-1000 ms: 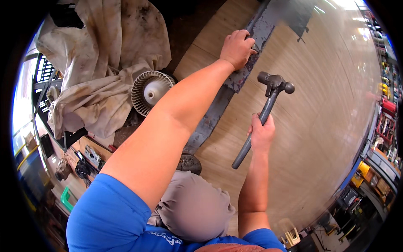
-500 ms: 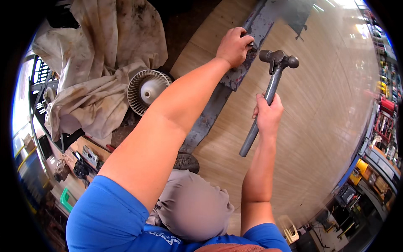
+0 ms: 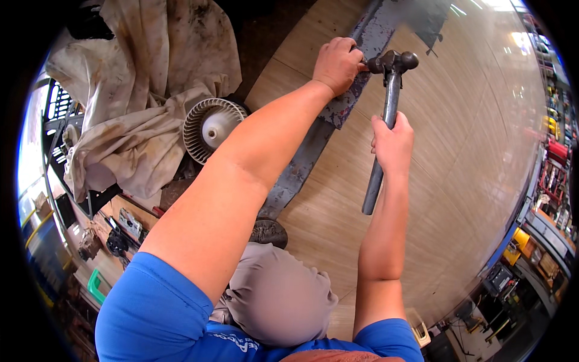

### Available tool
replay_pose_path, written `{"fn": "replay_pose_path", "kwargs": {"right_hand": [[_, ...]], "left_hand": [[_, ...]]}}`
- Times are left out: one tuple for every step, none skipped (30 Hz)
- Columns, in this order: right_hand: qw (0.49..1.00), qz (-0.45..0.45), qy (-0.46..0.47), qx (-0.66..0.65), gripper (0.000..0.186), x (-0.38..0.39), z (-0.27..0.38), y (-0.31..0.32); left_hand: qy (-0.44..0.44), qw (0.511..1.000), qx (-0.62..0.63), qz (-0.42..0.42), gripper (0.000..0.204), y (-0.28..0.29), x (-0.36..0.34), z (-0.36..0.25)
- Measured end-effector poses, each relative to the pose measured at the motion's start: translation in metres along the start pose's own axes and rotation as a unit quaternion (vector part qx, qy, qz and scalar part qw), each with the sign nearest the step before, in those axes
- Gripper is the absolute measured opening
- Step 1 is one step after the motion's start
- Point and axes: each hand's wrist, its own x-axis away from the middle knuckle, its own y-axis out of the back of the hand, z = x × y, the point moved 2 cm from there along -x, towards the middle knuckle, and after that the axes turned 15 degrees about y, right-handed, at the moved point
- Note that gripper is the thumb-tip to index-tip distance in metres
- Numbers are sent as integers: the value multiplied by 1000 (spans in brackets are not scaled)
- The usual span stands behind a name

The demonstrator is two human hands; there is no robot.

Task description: The person disassembles and reassembles a mechanical component using pliers and a hammer.

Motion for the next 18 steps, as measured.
{"fn": "replay_pose_path", "kwargs": {"right_hand": [[1000,10,8,18,20,-3,0,0],[1000,11,8,18,20,-4,-2,0],[1000,8,12,22,20,-6,-4,1],[1000,5,16,25,20,-7,-6,1],[1000,6,15,25,20,-7,-6,1],[999,9,13,41,20,-7,-6,1],[998,12,11,57,21,-7,-6,2],[998,12,11,58,21,-8,-7,2],[997,12,15,70,22,-8,-8,1],[996,11,19,81,23,-8,-8,1],[996,11,19,81,23,-8,-9,1],[996,8,17,83,23,-7,-10,0],[996,5,14,84,24,-6,-11,-1],[996,6,13,84,24,-5,-13,-2],[996,-6,24,83,24,-3,-15,-4],[996,-19,35,82,24,-2,-15,-5],[996,-18,35,81,24,-2,-15,-6],[995,-9,41,94,25,-3,-12,-6]], "left_hand": [[-7,1000,2,0,20,-2,-1,1],[-14,1000,4,0,20,-3,-1,2],[-13,1000,4,0,20,-3,0,1],[-15,1000,5,-2,20,-3,0,0],[-17,1000,5,-4,21,-2,1,-1],[-17,1000,5,-4,21,-2,1,0],[-20,1000,3,-5,20,-2,1,0],[-23,1000,1,-5,20,-1,1,0],[-23,1000,1,-5,20,-1,1,1],[-21,1000,6,-6,20,-1,1,1],[-18,1000,11,-7,20,0,0,1],[-18,1000,11,-7,20,0,1,1],[-12,1000,14,-3,20,0,1,0],[-6,1000,17,0,20,0,1,0],[-5,1000,15,1,20,0,1,0],[-9,1000,18,-3,20,0,1,-1],[-13,1000,21,-8,20,1,1,-1],[-13,1000,20,-8,20,1,1,1]]}}
